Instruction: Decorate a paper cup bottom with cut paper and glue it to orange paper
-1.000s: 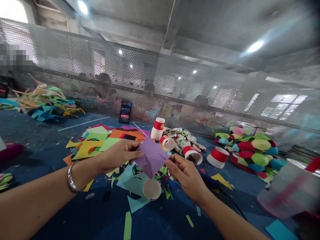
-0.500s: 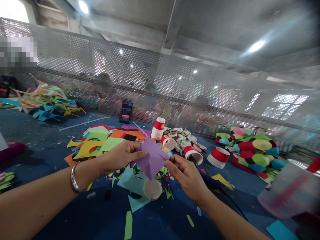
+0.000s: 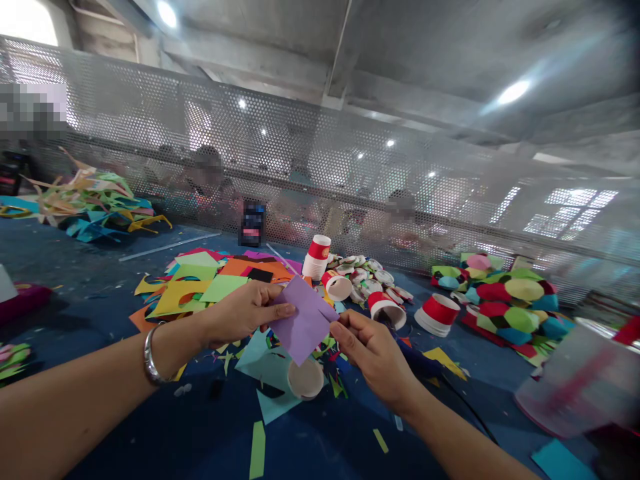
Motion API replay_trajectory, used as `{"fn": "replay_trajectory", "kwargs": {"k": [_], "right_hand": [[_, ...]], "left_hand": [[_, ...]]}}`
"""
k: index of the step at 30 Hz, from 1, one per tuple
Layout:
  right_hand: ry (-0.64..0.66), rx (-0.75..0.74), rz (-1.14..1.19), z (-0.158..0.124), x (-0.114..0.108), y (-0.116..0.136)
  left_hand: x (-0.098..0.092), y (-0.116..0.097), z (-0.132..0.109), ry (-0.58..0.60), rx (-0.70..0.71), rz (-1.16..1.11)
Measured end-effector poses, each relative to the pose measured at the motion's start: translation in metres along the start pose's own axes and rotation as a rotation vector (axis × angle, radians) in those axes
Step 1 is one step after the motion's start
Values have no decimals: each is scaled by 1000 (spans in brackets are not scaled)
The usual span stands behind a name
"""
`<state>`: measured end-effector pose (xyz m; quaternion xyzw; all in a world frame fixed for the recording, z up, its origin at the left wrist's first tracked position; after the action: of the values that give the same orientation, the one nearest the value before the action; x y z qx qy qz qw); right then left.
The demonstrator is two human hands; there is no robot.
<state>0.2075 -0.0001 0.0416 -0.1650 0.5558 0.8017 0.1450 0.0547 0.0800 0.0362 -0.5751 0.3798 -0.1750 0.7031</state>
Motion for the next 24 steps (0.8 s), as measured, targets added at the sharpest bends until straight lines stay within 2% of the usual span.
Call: {"fn": "replay_trajectory", "kwargs": {"k": [7,13,24], "right_hand": [[-14,-18,27,0,-1,-2],[21,-13,28,-1,3,-4],[28,13,59,-2,6,-5]], "left_hand": [[-1,-3,-1,-27,34,34],[9,-6,-3,28,-8,62],[15,-3,-2,57,0,56]]}}
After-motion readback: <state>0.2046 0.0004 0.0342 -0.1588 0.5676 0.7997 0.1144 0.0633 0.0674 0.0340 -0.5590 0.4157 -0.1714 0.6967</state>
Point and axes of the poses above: each hand's wrist, its own z-axis towards the middle knuckle, its own x-axis out of the palm, y = z × x, the point moved 9 cm from there along z, towards the middle knuckle, and after that the axes turned 6 degrees about -x, right-handed, at the moved point
